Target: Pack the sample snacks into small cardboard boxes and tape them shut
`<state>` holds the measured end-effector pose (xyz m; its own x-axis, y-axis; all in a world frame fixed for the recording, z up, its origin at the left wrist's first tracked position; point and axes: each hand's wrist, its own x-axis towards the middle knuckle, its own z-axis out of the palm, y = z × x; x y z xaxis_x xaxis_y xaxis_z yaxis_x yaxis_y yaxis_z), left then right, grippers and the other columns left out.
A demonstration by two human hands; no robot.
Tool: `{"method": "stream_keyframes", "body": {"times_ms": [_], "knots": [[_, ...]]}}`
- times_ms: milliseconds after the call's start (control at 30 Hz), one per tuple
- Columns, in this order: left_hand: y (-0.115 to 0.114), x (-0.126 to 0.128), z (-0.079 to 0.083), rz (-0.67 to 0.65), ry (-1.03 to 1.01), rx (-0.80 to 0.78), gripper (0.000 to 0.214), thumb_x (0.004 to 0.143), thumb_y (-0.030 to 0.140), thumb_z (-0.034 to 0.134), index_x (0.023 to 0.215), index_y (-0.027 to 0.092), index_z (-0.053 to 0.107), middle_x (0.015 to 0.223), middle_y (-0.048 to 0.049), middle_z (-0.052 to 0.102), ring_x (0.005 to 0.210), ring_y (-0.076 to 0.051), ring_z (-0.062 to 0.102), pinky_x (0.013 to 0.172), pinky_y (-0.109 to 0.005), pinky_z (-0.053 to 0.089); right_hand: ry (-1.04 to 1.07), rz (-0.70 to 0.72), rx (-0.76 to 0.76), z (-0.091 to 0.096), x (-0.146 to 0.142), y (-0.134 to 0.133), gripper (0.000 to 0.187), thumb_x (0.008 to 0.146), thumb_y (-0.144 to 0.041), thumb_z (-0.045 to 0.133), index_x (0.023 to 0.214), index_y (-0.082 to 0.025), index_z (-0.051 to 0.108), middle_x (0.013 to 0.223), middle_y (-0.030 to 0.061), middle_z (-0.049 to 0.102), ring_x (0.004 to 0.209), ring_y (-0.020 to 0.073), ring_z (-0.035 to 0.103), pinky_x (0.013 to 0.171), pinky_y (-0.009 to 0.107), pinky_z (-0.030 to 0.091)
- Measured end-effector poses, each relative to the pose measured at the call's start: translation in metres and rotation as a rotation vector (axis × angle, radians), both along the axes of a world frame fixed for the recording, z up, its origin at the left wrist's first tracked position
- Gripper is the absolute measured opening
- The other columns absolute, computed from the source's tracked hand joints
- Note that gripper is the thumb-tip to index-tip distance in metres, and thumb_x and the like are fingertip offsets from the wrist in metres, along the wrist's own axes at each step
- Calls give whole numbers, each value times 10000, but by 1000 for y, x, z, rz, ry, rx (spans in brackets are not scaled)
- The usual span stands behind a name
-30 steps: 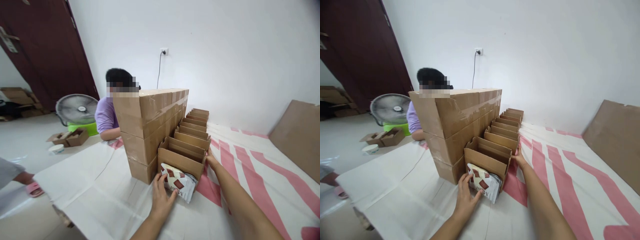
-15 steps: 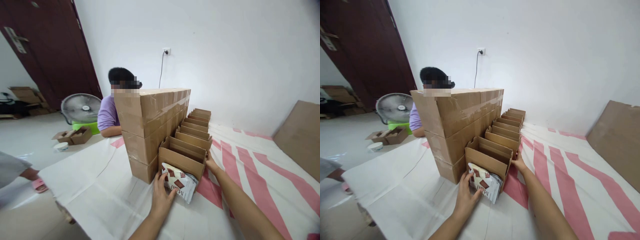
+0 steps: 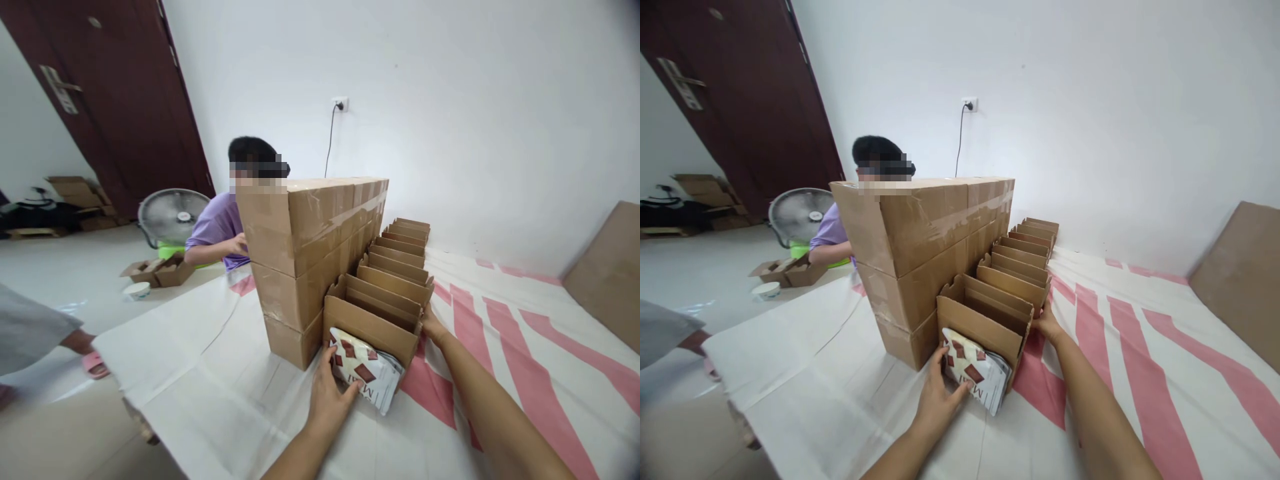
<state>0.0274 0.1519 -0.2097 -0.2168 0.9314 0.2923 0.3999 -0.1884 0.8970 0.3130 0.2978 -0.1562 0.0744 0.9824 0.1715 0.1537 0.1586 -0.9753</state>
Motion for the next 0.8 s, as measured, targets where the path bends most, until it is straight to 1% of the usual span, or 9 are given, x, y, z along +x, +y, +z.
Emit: {"method": "stream_keyframes", "body": {"times_ms": [133,267,333,400,500,567,633,700,800], "knots": [[-1,-1,2,-15,-6,-25,752,660,246,717,1350,144,437,1356,-190,574,1230,-346,569,1061,-541,430,-20,-54,-2,-6,0,-6,1119,421,-334,858,1403,-200,340,1077,139,697,968,351,669,894,507,546],[-1,-1,2,-47,2,-23,735,695,256,695,1371,153,428,1373,-184,551,1254,-337,549,1068,-526,425,-30,-98,14,-9,0,-10,1075,446,-320,851,1393,-225,352,1158,149,677,969,336,673,856,473,567],[-1,0,2,-18,39,21,716,699,274,698,1357,141,450,1428,-199,471,1319,-349,478,1099,-532,389,-36,-110,28,-9,0,-11,1049,441,-309,851,1376,-243,379,1199,142,664,976,323,673,850,450,569],[-2,0,3,56,95,56,681,688,298,721,1315,141,508,1398,-191,451,1324,-361,447,1107,-546,367,-43,-120,43,-9,-2,-11,1014,437,-311,849,1351,-244,416,1203,135,664,971,310,677,843,430,569],[-3,1,4,89,138,21,666,695,304,730,1315,166,530,1172,-120,544,1129,-310,557,1015,-510,444,-62,-142,60,-11,-7,-14,884,467,-326,815,1278,-196,488,1159,147,681,954,298,683,827,406,567],[-4,1,4,13,91,-40,704,724,290,704,1373,163,464,992,-57,577,901,-239,607,868,-426,513,-84,-161,73,-14,-11,-20,757,509,-344,780,1206,-175,539,1121,145,693,956,292,681,830,403,561],[-5,3,3,-55,8,-95,725,746,281,678,1403,147,401,845,4,558,707,-182,579,724,-350,516,-114,-198,91,-16,-14,-29,675,538,-371,764,1154,-176,569,1111,132,691,984,292,667,848,414,551],[-5,4,3,-80,-58,-108,696,757,278,663,1384,138,397,783,32,529,640,-158,555,664,-316,496,-142,-277,110,-16,-15,-41,674,556,-421,759,1155,-181,565,1154,133,659,1043,307,636,876,447,534],[-8,5,4,-137,-115,-66,634,770,232,630,1362,157,415,862,7,540,681,-145,573,669,-298,499,-166,-422,142,-8,-16,-66,716,640,-529,694,1236,-180,504,1271,165,561,1141,331,564,916,511,497]]}}
